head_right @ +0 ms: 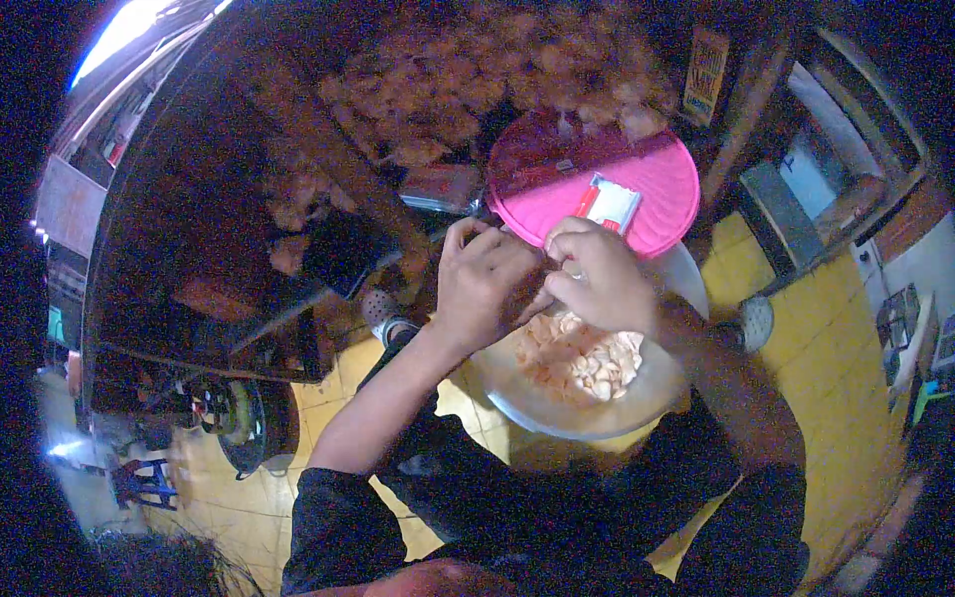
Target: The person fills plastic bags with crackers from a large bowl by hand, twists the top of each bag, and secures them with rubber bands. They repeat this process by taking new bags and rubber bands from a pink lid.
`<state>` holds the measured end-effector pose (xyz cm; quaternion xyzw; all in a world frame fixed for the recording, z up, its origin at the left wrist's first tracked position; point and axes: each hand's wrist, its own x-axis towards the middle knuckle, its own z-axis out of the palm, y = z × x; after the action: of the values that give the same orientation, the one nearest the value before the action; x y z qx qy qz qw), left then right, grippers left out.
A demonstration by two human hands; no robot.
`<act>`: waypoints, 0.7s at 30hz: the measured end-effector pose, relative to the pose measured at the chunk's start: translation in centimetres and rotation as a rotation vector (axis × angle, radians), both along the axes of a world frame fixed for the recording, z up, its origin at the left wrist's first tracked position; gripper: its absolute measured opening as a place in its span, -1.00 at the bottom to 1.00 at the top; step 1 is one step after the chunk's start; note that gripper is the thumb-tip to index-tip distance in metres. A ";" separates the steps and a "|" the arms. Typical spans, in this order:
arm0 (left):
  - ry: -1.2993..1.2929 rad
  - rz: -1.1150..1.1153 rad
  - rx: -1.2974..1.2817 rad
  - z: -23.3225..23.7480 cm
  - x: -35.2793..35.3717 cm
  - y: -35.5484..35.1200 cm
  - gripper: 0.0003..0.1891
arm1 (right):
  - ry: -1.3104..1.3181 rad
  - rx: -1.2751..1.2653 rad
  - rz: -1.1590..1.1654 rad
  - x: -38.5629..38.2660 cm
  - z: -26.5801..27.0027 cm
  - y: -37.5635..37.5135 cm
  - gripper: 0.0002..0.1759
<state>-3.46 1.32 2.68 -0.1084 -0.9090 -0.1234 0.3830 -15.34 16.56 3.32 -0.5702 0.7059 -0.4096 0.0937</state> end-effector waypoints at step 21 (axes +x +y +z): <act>-0.211 -0.241 1.320 -0.2 -0.1 0.2 -0.73 | 0.498 -0.402 -0.159 1.2 -0.2 -0.9 -0.85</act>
<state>-3.53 1.48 2.48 0.0600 -0.6572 -0.7042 0.2619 -14.12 15.71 3.08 -0.6030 0.6546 -0.3946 -0.2285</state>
